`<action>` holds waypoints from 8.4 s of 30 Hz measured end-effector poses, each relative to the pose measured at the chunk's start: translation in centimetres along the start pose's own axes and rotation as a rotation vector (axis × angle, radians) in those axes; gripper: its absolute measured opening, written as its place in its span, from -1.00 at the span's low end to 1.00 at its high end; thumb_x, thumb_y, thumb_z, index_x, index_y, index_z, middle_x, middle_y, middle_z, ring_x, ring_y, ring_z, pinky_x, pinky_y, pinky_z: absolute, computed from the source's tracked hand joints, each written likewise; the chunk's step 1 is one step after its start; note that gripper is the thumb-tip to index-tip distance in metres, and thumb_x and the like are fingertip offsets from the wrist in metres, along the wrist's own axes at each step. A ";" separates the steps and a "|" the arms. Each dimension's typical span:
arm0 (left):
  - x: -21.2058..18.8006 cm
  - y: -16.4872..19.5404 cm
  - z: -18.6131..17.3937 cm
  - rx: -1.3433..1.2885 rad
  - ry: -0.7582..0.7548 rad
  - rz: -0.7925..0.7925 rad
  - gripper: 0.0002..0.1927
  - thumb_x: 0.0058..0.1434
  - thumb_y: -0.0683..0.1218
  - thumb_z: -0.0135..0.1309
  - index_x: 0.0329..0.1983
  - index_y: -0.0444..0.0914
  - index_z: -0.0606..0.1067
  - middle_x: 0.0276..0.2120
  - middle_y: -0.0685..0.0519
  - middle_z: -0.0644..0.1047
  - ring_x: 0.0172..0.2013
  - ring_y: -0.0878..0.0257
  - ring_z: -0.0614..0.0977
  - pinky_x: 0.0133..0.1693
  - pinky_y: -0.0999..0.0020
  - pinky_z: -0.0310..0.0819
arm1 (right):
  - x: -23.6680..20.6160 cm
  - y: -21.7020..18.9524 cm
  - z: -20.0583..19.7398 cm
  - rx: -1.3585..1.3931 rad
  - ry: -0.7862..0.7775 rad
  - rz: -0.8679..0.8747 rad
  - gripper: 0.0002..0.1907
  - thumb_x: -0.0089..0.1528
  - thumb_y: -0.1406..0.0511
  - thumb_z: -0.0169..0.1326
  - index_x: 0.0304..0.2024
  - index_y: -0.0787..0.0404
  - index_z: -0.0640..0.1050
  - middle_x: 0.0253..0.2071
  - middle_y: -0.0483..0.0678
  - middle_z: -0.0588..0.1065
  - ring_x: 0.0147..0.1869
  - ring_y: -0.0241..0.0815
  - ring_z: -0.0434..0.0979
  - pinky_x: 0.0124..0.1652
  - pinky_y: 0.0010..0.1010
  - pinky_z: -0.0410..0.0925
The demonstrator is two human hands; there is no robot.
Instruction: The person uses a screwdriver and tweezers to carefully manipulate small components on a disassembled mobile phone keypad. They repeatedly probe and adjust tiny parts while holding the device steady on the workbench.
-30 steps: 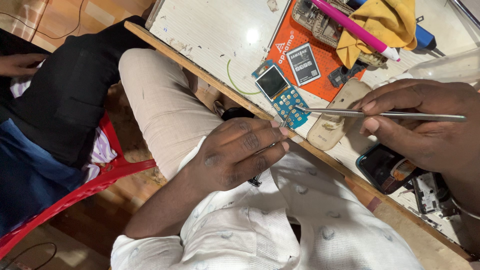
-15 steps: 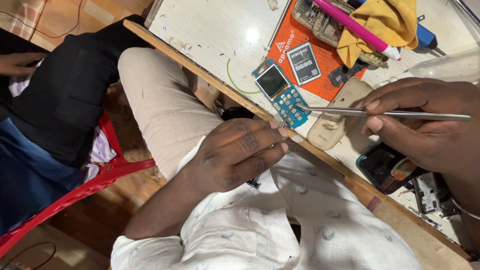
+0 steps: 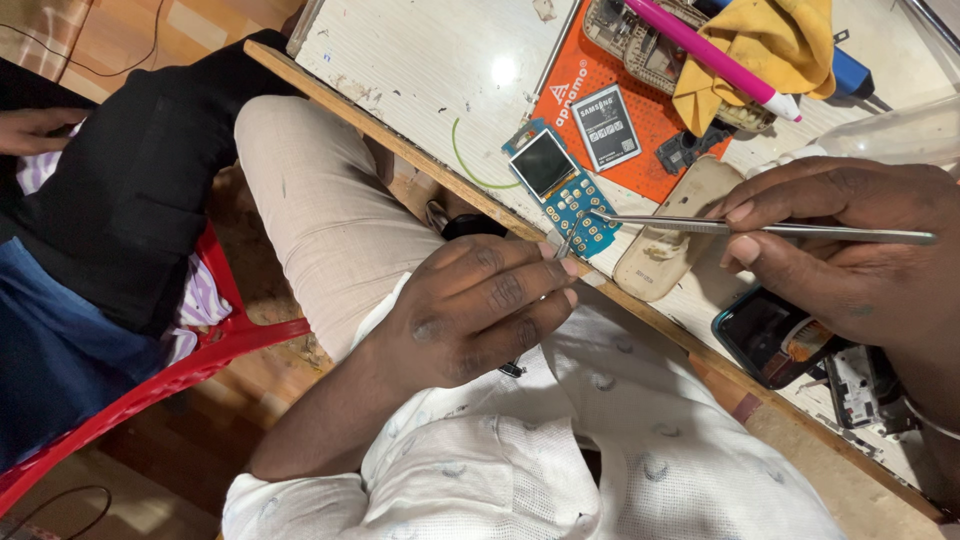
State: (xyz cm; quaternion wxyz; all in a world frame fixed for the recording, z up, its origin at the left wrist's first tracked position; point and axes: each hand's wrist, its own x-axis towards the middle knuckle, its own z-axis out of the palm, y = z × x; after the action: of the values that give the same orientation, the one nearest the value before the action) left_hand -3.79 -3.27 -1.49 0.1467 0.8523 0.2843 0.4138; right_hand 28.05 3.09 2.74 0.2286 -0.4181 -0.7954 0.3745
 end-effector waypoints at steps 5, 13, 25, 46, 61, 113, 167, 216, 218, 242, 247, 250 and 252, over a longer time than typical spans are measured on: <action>-0.1 0.3 0.0 0.032 -0.031 -0.013 -0.89 0.32 -0.19 0.33 -0.16 -0.29 0.62 0.13 0.01 0.54 0.11 0.13 0.61 0.12 0.22 0.58 | 0.0 0.2 0.0 -0.052 -0.018 0.017 -0.81 0.21 0.41 0.22 -0.16 0.39 0.55 -0.19 0.21 0.61 -0.11 -0.07 0.70 -0.15 -0.33 0.57; 0.0 0.5 -0.1 0.068 -0.039 -0.017 -0.89 0.29 -0.21 0.34 -0.20 -0.28 0.60 0.12 0.03 0.54 0.08 0.12 0.63 0.09 0.20 0.57 | -0.1 0.4 0.1 -0.038 -0.008 -0.058 -0.83 0.26 0.42 0.20 -0.12 0.37 0.54 -0.25 0.12 0.61 -0.07 -0.07 0.71 -0.13 -0.39 0.57; 0.2 0.6 -0.6 0.046 -0.056 -0.040 -0.89 0.29 -0.19 0.31 -0.16 -0.28 0.62 0.10 0.01 0.55 0.08 0.09 0.60 0.06 0.17 0.55 | -0.3 0.4 0.0 -0.092 -0.009 -0.008 -0.83 0.23 0.42 0.24 -0.15 0.38 0.57 -0.17 0.14 0.62 -0.15 -0.11 0.71 -0.20 -0.39 0.57; 0.0 0.6 -0.7 0.094 -0.096 -0.039 -0.80 0.28 -0.14 0.18 -0.05 -0.25 0.58 0.10 0.02 0.56 0.12 0.08 0.60 0.07 0.16 0.54 | 0.0 -0.5 0.3 0.010 0.054 -0.003 -0.81 0.16 0.43 0.26 -0.19 0.41 0.60 -0.18 0.11 0.62 -0.13 -0.14 0.69 -0.15 -0.41 0.53; 0.0 0.8 -0.4 0.008 -0.031 -0.097 -0.80 0.28 -0.18 0.23 -0.04 -0.26 0.57 0.04 0.01 0.57 0.07 0.10 0.63 0.04 0.18 0.56 | 0.0 -0.4 0.1 0.036 0.032 -0.047 -0.83 0.19 0.44 0.23 -0.19 0.40 0.58 -0.21 0.10 0.61 -0.06 -0.08 0.69 -0.09 -0.36 0.54; -0.3 0.6 0.2 -0.437 0.155 -0.515 -0.84 0.30 -0.28 0.22 -0.06 -0.28 0.61 0.02 -0.03 0.63 -0.08 0.26 0.74 -0.15 0.51 0.73 | -0.7 0.4 0.2 0.115 0.040 -0.029 -0.79 0.20 0.46 0.24 -0.11 0.41 0.60 -0.13 0.13 0.63 -0.19 -0.21 0.69 -0.18 -0.45 0.54; -0.7 -0.4 0.4 -0.384 0.229 -0.449 -0.87 0.31 -0.23 0.25 -0.09 -0.27 0.60 -0.08 -0.05 0.65 0.00 0.16 0.74 0.03 0.35 0.68 | -0.2 0.3 0.2 0.082 0.026 -0.082 -0.84 0.21 0.47 0.22 -0.15 0.37 0.59 -0.11 0.12 0.62 -0.21 -0.21 0.71 -0.26 -0.49 0.58; -0.7 -0.2 0.8 -0.390 0.252 -0.455 -0.87 0.35 -0.20 0.25 -0.07 -0.26 0.58 -0.06 -0.04 0.65 0.03 0.20 0.73 0.02 0.39 0.69 | -0.4 0.4 0.2 0.099 0.013 -0.033 -0.81 0.20 0.45 0.23 -0.13 0.40 0.60 -0.12 0.13 0.63 -0.13 -0.18 0.70 -0.17 -0.44 0.57; -0.7 -0.2 0.8 -0.407 0.276 -0.438 -0.87 0.36 -0.20 0.25 -0.07 -0.27 0.55 -0.06 -0.04 0.64 0.05 0.19 0.73 0.00 0.41 0.69 | -0.4 0.3 0.2 0.095 0.012 -0.028 -0.81 0.19 0.45 0.24 -0.14 0.40 0.60 -0.13 0.12 0.63 -0.14 -0.18 0.70 -0.18 -0.44 0.56; -4.3 -3.1 1.5 -0.777 0.538 -0.555 -0.84 0.40 -0.26 0.22 0.02 -0.33 0.55 -0.06 -0.13 0.62 0.05 0.15 0.66 0.15 0.27 0.58 | -0.5 0.3 0.2 0.049 0.039 -0.035 -0.83 0.21 0.45 0.23 -0.14 0.40 0.61 -0.15 0.11 0.63 -0.30 -0.24 0.70 -0.30 -0.51 0.54; -4.3 -3.1 1.3 -0.779 0.529 -0.560 -0.83 0.39 -0.25 0.22 0.01 -0.33 0.56 -0.06 -0.12 0.62 0.05 0.16 0.66 0.15 0.28 0.58 | -0.6 0.4 0.2 0.084 0.051 -0.062 -0.84 0.24 0.44 0.23 -0.14 0.40 0.59 -0.18 0.10 0.62 -0.18 -0.19 0.70 -0.20 -0.48 0.56; -4.2 -3.1 1.2 -0.773 0.523 -0.558 -0.84 0.40 -0.25 0.23 0.01 -0.34 0.56 -0.06 -0.12 0.63 0.05 0.16 0.66 0.17 0.29 0.57 | -0.7 0.4 0.2 0.096 0.044 -0.010 -0.81 0.22 0.45 0.23 -0.13 0.43 0.60 -0.16 0.12 0.62 -0.24 -0.21 0.71 -0.24 -0.49 0.56; -4.2 -3.1 1.2 -0.774 0.520 -0.561 -0.84 0.40 -0.25 0.23 0.01 -0.34 0.56 -0.06 -0.12 0.62 0.05 0.17 0.66 0.17 0.29 0.57 | -0.7 0.3 0.2 0.087 0.044 -0.024 -0.82 0.22 0.45 0.23 -0.13 0.42 0.59 -0.18 0.12 0.62 -0.21 -0.20 0.71 -0.23 -0.48 0.56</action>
State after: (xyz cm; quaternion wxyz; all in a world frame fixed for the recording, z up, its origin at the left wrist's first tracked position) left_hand -6.08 -3.39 -6.30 0.4795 0.4968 0.3546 0.6305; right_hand 28.41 2.55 2.31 0.2686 -0.4064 -0.7781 0.3967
